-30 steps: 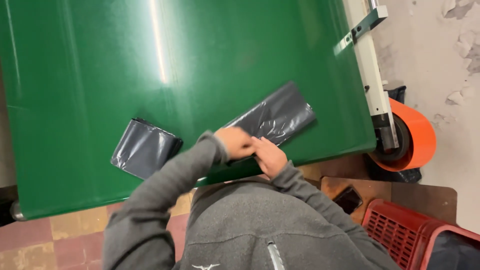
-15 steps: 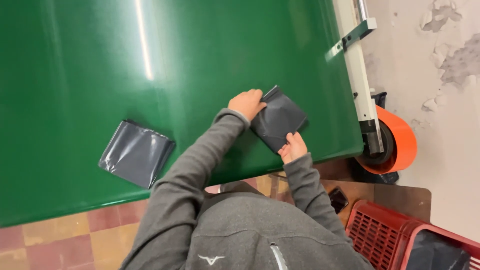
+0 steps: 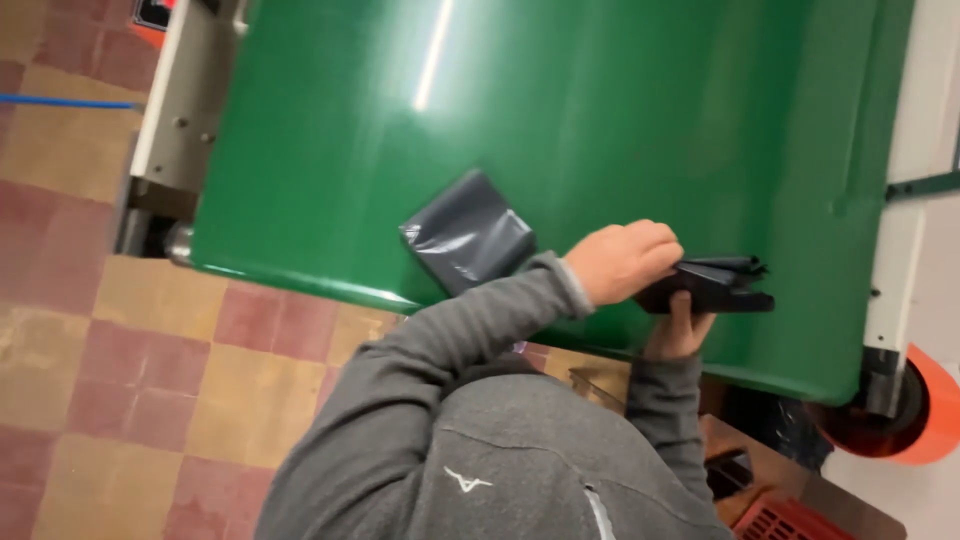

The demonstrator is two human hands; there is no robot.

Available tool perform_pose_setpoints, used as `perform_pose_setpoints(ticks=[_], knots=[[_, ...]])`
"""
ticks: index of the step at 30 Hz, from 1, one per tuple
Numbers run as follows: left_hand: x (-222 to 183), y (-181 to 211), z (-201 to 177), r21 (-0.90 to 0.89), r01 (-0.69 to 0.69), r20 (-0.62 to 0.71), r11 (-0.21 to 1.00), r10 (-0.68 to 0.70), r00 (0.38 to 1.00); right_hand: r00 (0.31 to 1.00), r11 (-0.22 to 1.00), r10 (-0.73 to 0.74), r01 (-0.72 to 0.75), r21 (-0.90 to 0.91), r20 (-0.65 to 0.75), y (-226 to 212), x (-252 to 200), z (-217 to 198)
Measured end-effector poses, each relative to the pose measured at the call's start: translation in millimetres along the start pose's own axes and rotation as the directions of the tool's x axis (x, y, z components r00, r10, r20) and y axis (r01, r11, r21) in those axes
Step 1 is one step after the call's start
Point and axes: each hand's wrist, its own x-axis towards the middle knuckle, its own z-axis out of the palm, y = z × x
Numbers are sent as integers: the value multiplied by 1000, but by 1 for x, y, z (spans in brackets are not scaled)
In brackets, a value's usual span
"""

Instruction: Folding plastic bags on a conveyor belt and placing them into a crate.

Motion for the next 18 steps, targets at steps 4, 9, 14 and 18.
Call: perform_pose_setpoints(ticks=[4,9,14,18], knots=[[-30,-5,-116,218,262,91,940,-287,954,959,996,-25,1,85,281,68,-9,38],[-109,-71,-168,330,487,-44,809,-502,864,951,983,89,-35,-181,298,77,-67,146],[-157,-132,-140,439,567,-47,697,-612,789,962,962,133,-66,-266,239,104,-82,173],[-158,-136,-136,570,481,-55,666,-554,831,980,895,181,-130,-427,80,108,-87,177]])
